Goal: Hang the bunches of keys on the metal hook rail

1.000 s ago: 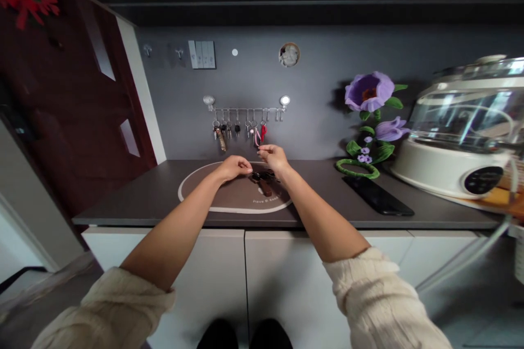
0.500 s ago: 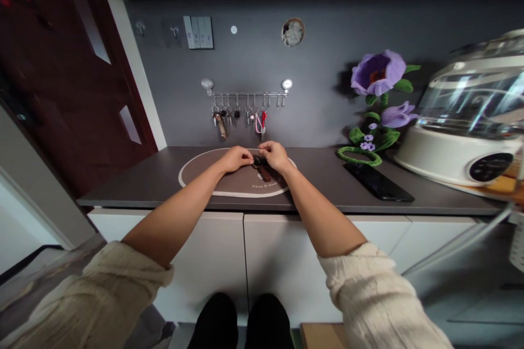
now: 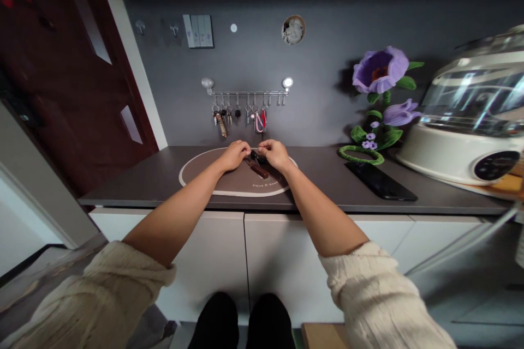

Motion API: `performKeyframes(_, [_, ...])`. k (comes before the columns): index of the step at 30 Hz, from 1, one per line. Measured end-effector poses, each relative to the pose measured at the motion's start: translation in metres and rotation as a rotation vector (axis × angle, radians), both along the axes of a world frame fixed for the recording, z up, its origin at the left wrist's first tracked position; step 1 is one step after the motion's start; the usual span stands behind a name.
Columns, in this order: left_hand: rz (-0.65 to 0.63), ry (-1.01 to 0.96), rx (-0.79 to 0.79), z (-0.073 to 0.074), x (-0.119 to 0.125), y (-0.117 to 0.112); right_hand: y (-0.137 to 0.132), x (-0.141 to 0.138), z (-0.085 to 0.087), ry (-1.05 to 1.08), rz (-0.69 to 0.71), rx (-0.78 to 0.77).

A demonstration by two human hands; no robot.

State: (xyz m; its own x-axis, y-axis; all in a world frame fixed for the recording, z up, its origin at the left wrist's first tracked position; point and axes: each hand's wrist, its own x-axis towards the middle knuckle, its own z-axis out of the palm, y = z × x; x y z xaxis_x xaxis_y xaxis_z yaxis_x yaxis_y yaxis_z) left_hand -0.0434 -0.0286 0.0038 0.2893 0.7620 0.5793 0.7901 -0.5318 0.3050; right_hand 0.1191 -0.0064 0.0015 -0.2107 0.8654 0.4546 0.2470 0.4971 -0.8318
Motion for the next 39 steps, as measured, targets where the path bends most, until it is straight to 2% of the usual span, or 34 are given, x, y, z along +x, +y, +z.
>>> performKeyframes(8, [0.161, 0.024, 0.12, 0.004, 0.0, -0.006, -0.007, -0.003, 0.004, -0.055, 0.063, 0.057])
performKeyframes(12, [0.188, 0.05, 0.164, 0.007, 0.002, -0.011, -0.013, -0.005, 0.004, -0.101, 0.053, 0.071])
performKeyframes(17, [0.19, 0.07, 0.194, 0.01, 0.004, -0.016, -0.014, -0.008, 0.004, -0.017, 0.116, 0.005])
performKeyframes(25, [0.24, 0.115, 0.236, 0.013, 0.003, -0.017, -0.016, -0.009, 0.01, 0.154, 0.122, -0.04])
performKeyframes(28, [0.252, 0.197, 0.265, 0.014, 0.004, -0.019, -0.015, -0.007, 0.01, 0.105, 0.055, 0.007])
performKeyframes(32, [0.246, 0.276, 0.271, 0.015, 0.008, -0.022, -0.013, -0.004, 0.01, -0.003, -0.122, 0.146])
performKeyframes(36, [0.253, 0.243, 0.222, 0.014, 0.012, -0.021, -0.016, -0.005, 0.013, -0.119, -0.229, 0.321])
performKeyframes(39, [0.259, 0.193, 0.198, 0.012, 0.012, -0.02, -0.019, -0.008, 0.015, -0.152, -0.259, 0.375])
